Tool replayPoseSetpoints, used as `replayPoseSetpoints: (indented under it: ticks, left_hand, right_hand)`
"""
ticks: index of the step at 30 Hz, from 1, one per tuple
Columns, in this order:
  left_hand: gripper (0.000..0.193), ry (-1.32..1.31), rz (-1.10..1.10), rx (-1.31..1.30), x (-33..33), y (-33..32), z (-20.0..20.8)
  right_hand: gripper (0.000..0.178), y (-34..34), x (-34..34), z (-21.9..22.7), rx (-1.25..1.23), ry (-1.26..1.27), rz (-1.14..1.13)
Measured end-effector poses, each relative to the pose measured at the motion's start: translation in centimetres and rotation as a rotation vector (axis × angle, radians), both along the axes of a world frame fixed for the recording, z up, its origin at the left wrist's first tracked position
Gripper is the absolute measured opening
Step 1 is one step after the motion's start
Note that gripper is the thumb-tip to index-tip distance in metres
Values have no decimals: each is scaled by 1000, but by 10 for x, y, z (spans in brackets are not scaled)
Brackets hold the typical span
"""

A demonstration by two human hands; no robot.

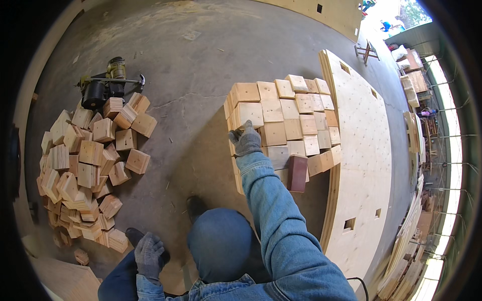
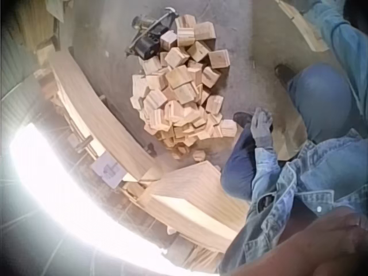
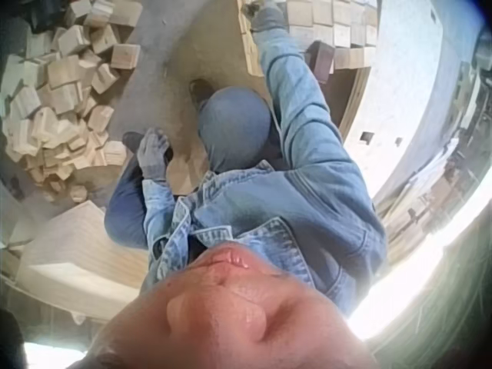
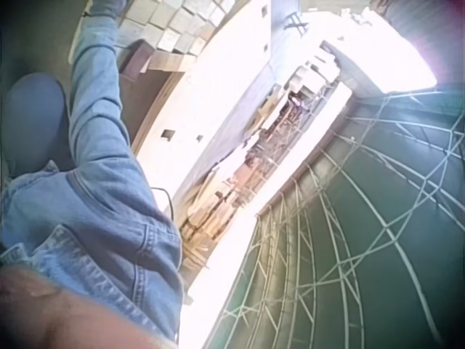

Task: The person sits on the floor and sands small wooden blocks using a sanding block. They pick up blocks from a pile, sand them, and place them onto a stack.

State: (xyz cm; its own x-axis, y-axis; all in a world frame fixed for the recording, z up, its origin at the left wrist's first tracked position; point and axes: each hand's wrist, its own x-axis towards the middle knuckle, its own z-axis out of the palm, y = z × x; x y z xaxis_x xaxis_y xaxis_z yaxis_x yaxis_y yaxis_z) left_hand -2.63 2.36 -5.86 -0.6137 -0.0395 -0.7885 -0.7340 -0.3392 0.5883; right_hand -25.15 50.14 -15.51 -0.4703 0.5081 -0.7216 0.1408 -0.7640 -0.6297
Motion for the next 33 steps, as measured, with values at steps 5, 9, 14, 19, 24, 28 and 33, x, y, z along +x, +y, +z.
replayPoseSetpoints:
  ticks: [5,9,14,19,24,28,33]
  left_hand:
    - [40,-22,6,-1,4,-4,-6]
    - [41,24,-8,17,4,-5,-4]
    - [42,18,-24,-30,3,1,-1]
    - [43,61,-55,-27,2,3,6]
    - [44,99,-69,-51,2,10,21]
    - [43,100,-69,-52,7,9,23]
    - [43,131,-84,-51,13,9,25]
  right_hand:
    - [36,-1,-12,-5,43,41,-53]
    - [24,33,-10,-54,311,136,98]
    - [24,33,-4,-48,493,8,184]
    - [23,4,28,-8,173,0,136]
    - [33,-27,105,14,313,-38,476]
    - [46,-29,153,37,321,-195,632]
    - [57,-6,183,74,427,-195,661]
